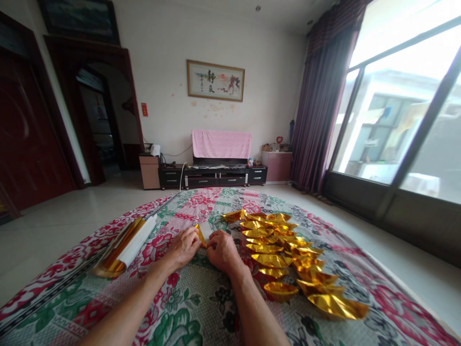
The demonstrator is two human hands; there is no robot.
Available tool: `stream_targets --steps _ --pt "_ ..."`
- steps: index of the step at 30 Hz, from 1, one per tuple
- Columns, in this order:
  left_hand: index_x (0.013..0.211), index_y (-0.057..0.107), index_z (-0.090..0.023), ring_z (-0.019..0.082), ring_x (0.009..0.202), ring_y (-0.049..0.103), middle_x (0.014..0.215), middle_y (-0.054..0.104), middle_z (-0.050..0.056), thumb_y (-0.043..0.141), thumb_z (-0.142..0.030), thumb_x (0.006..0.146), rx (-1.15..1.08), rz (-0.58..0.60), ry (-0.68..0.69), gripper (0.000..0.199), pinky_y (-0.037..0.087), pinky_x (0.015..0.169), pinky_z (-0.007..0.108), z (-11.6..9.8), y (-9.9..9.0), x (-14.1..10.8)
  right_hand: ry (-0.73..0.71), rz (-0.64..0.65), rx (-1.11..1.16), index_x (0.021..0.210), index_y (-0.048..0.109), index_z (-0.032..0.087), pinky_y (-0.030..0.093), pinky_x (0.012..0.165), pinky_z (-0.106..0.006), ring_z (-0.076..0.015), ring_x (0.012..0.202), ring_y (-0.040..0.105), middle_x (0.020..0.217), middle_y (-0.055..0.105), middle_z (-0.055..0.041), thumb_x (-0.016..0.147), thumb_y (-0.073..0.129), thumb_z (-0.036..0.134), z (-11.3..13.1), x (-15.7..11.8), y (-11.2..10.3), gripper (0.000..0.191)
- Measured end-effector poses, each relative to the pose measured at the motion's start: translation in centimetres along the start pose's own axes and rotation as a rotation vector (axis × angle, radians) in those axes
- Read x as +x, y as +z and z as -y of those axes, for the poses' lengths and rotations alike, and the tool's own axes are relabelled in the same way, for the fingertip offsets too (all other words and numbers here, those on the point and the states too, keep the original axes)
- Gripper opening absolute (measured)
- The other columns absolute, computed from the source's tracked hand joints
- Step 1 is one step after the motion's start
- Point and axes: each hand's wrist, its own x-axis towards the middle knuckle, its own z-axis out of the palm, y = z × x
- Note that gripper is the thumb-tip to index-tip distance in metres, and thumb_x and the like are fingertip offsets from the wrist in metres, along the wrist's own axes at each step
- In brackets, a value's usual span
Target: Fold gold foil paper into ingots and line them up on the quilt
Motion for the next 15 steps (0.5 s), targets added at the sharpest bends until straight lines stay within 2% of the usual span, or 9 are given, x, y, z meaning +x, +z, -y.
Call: stream_targets --steps 15 --pt "0.074 0.053 -0.018 0.020 0.089 0.057 0.090 0.061 0.008 0.042 -0.017 0.080 0.129 -0.131 0.025 0.013 0.044 0.082 0.032 -0.24 0.86 0.04 0.012 -0.039 0.018 0.060 0.071 0.020 0.048 0.072 -0.020 -0.0114 0.071 0.062 0.079 0.067 -0.0031 0.060 0.046 0.004 -0.31 0.02 0.12 0.030"
